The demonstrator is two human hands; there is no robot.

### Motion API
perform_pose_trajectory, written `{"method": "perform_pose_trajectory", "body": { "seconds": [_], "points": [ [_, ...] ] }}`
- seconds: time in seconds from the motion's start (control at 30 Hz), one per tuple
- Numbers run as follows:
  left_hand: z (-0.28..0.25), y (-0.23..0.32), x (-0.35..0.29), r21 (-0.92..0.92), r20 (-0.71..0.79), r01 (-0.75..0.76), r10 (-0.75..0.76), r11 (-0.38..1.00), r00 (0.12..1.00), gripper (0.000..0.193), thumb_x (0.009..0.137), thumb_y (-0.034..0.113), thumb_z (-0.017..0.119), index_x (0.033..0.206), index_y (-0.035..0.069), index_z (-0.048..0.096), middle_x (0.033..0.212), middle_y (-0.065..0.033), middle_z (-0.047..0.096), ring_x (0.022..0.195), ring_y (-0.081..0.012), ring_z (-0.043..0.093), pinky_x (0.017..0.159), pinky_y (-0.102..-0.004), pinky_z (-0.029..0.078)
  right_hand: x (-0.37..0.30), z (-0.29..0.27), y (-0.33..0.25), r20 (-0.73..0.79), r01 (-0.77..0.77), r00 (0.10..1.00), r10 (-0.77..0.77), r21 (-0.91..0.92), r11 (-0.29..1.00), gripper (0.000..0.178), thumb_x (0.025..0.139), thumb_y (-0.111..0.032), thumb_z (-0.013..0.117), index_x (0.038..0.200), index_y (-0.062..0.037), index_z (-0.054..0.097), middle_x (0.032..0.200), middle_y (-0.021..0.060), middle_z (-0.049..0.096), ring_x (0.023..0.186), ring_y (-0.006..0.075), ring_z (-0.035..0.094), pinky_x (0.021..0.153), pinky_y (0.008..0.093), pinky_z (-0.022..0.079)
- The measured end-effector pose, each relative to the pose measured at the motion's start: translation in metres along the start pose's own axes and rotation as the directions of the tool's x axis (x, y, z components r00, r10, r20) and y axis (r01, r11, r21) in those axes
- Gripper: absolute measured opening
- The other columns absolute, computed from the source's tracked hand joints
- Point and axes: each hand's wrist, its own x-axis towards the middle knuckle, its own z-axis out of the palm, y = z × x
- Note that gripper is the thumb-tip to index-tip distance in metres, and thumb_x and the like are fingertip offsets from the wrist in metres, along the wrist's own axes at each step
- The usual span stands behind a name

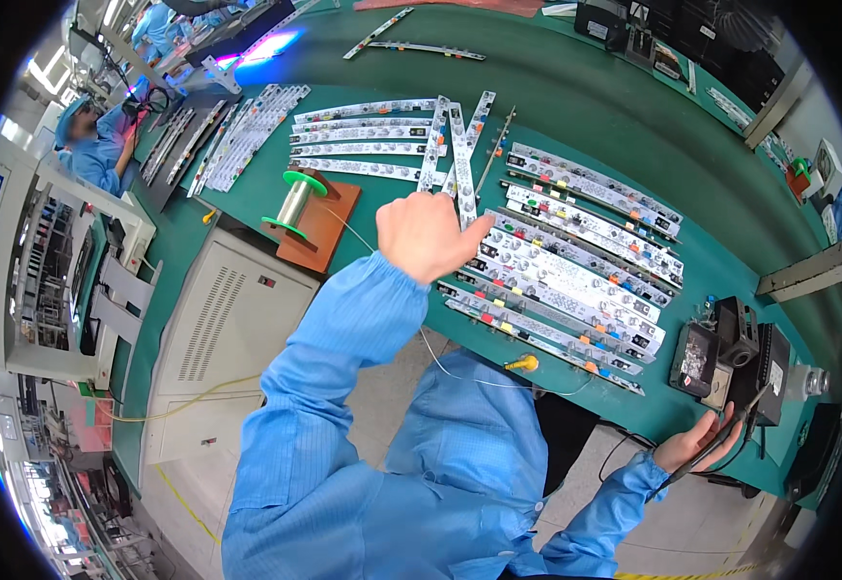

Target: Soldering wires onto LED strips at a manual assembly station.

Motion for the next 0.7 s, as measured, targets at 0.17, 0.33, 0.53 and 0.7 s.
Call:
{"method": "perform_pose_trajectory", "body": {
  "seconds": [0.17,0.33,0.53,0.7],
  "points": [
    [0.020,-0.005,0.019,-0.010,0.073,0.007,-0.006,1.000,0.997,0.046,0.071,0.046,0.060,0.069,0.001,0.068,0.069,-0.0166,0.065,0.066,-0.0334,0.064,0.062,-0.0418,0.051,0.000,0.001,0.001,-0.016,0.041,0.999,-0.040,0.018,0.999,0.044,0.086,-0.005,0.057,0.127,0.0041,0.042,0.118,0.0187,0.059,0.094,0.0210,0.056,0.079,0.0298,0.045],
    [0.011,-0.007,0.020,-0.135,-0.023,0.067,-0.071,0.989,0.997,0.039,0.066,0.040,0.060,0.066,0.001,0.068,0.061,-0.0181,0.063,0.060,-0.0367,0.062,0.060,-0.0441,0.051,0.000,0.004,0.003,-0.012,0.037,0.999,-0.036,0.032,0.999,0.044,0.087,-0.005,0.057,0.127,0.0038,0.041,0.118,0.0182,0.059,0.095,0.0209,0.056,0.080,0.0302,0.045],
    [-0.010,-0.019,-0.005,-0.613,-0.136,-0.046,-0.049,0.788,0.990,0.028,0.069,0.026,0.065,0.065,-0.003,0.066,0.057,-0.0115,0.062,0.053,-0.0202,0.062,0.052,-0.0295,0.048,0.000,-0.001,0.005,0.007,0.051,0.999,-0.051,0.013,0.999,0.044,0.088,-0.006,0.056,0.128,0.0035,0.041,0.120,0.0180,0.057,0.096,0.0211,0.055,0.082,0.0310,0.045],
    [-0.022,-0.042,-0.034,-0.980,0.178,0.198,0.423,-0.004,0.888,0.017,0.076,0.010,0.060,0.072,-0.005,0.065,0.065,-0.0091,0.062,0.054,-0.0093,0.052,0.048,-0.0235,0.038,0.002,-0.007,0.009,0.050,0.035,0.998,-0.037,0.046,0.998,0.045,0.091,-0.006,0.052,0.132,0.0045,0.036,0.125,0.0208,0.053,0.111,0.0254,0.053,0.092,0.0332,0.042]
  ]
}}
